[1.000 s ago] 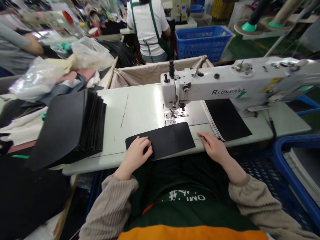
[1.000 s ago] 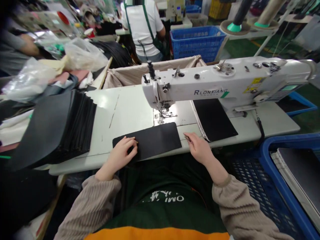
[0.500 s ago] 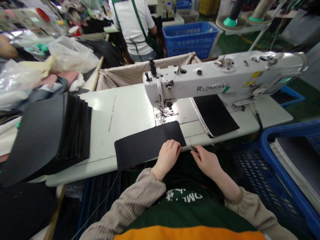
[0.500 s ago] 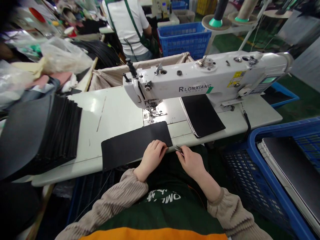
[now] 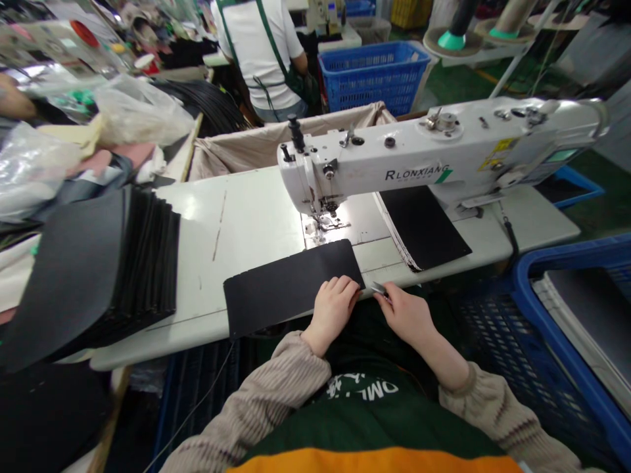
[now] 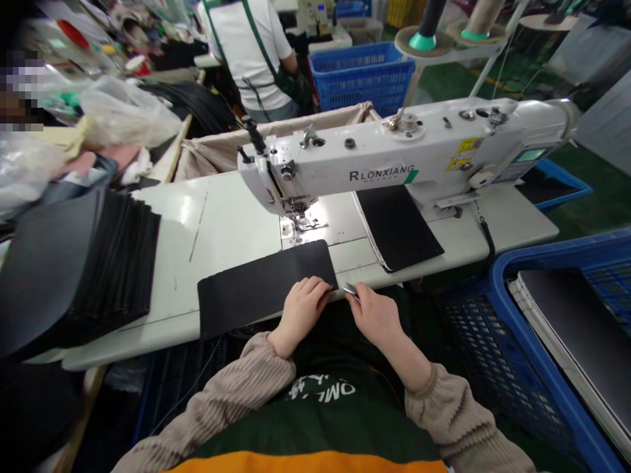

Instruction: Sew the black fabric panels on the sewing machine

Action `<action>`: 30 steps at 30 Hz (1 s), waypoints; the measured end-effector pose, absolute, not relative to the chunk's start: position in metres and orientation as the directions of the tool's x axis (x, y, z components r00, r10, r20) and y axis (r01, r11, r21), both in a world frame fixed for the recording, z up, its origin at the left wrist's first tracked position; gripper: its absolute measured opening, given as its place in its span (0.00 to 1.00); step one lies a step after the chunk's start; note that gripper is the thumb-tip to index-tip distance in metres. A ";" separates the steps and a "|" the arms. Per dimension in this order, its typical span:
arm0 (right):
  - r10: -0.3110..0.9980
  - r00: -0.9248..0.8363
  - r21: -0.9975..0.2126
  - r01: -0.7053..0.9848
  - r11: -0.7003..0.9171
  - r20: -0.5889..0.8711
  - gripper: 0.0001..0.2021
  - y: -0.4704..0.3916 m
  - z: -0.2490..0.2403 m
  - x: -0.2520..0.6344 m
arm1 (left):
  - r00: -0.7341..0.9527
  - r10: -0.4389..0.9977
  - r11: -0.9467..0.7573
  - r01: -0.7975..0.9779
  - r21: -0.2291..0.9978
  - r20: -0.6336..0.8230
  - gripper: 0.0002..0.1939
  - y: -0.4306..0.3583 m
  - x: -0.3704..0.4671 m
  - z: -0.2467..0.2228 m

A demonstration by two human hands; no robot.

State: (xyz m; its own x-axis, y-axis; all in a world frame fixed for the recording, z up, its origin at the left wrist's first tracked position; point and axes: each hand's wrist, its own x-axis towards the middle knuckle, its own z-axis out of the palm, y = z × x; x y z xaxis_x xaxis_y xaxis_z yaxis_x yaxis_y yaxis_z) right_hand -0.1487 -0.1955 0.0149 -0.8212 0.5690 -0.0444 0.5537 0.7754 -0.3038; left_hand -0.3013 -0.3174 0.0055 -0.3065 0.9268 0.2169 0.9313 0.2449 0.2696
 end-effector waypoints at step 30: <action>0.422 -0.902 -0.450 0.338 0.826 0.096 0.20 -0.191 0.020 -0.165 | -0.387 0.914 0.306 0.853 0.423 0.120 0.23 -0.474 -0.390 0.033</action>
